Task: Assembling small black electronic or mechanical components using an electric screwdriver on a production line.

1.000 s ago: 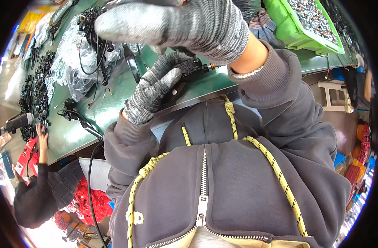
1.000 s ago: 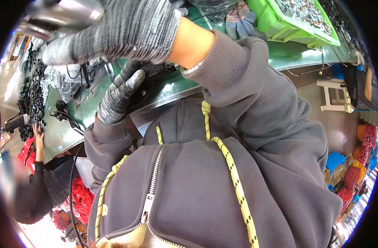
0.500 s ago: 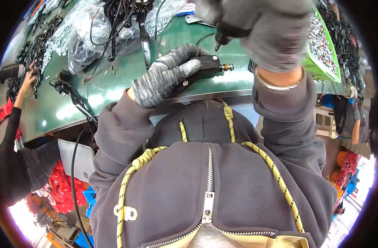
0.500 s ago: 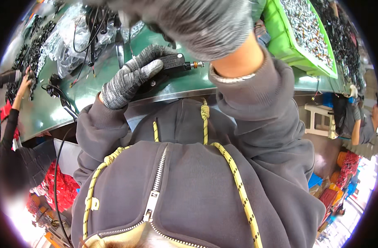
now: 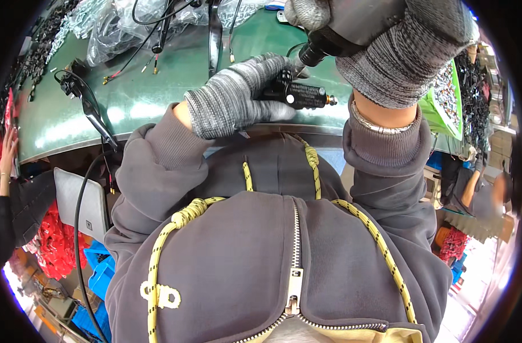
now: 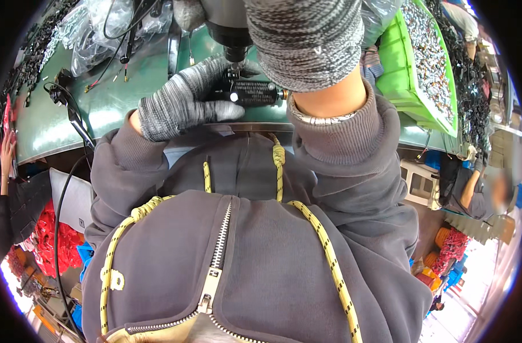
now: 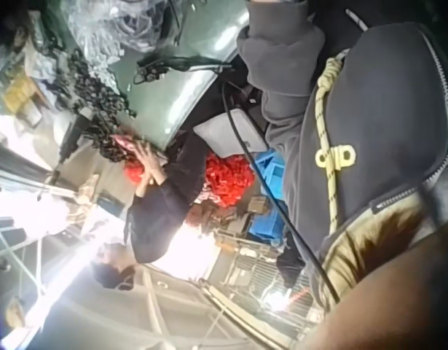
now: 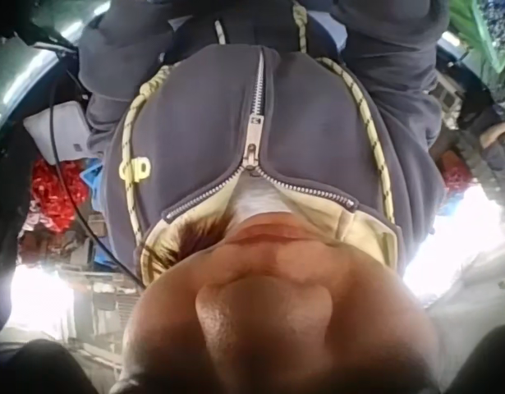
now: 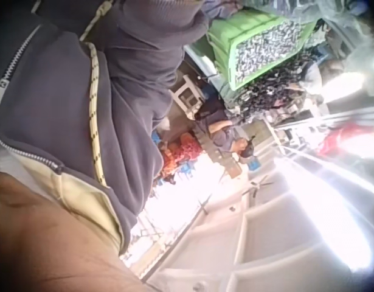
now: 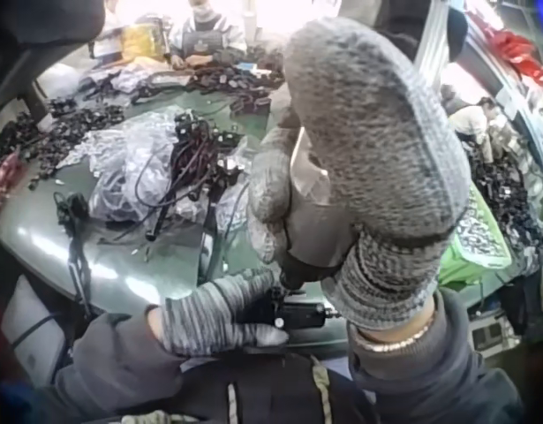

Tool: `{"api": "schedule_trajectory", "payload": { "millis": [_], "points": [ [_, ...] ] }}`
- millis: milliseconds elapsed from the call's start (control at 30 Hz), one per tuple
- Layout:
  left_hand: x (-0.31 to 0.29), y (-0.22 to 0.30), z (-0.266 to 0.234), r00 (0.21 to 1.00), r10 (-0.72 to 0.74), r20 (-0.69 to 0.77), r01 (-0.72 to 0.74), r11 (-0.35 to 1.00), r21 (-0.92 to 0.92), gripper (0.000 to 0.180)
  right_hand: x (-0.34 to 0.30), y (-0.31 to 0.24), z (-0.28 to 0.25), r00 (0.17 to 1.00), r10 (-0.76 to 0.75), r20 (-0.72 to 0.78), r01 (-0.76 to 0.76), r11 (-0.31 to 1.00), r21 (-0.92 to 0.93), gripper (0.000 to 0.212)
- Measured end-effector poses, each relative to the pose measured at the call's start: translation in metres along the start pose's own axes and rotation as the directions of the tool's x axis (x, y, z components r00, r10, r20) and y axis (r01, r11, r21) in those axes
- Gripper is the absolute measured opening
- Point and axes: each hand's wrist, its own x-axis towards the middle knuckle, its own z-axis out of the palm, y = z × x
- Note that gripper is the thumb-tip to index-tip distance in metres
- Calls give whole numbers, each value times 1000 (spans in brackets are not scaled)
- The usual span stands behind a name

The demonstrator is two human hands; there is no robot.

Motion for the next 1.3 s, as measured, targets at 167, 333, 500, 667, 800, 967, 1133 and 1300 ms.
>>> {"api": "schedule_trajectory", "payload": {
  "millis": [167, 333, 500, 667, 800, 967, 1133, 1300],
  "points": [
    [0, -5, 4, 993, -96, -73, 82, 981, -177, 64, -10, 1, 2, 998, -30, -51, 29, 1000, -8, 74],
    [3, 19, 2, 989, -146, -36, 141, 983, -115, 63, -19, -7, 11, 994, -55, -92, 52, 998, -34, 72],
    [0, 13, 1, 992, -89, -89, 82, 994, -78, 61, -24, 3, 8, 993, -43, -111, 40, 999, -29, 71],
    [1, 17, 1, 997, -69, -45, 59, 977, -204, 61, -24, 3, 11, 991, -45, -128, 41, 999, -31, 69],
    [1, 18, 0, 994, -104, -39, 93, 972, -217, 57, -26, 5, 11, 990, -43, -137, 38, 999, -38, 68],
    [0, 11, 2, 993, -95, -66, 76, 968, -239, 53, -26, 6, 12, 989, -46, -144, 39, 998, -47, 66],
    [2, 22, -2, 990, -139, -37, 129, 972, -198, 47, -25, 6, 13, 989, -49, -137, 42, 998, -54, 65],
    [2, 13, 4, 992, -97, -78, 80, 977, -198, 48, -23, 6, 15, 992, -41, -116, 35, 998, -57, 63]
  ]
}}
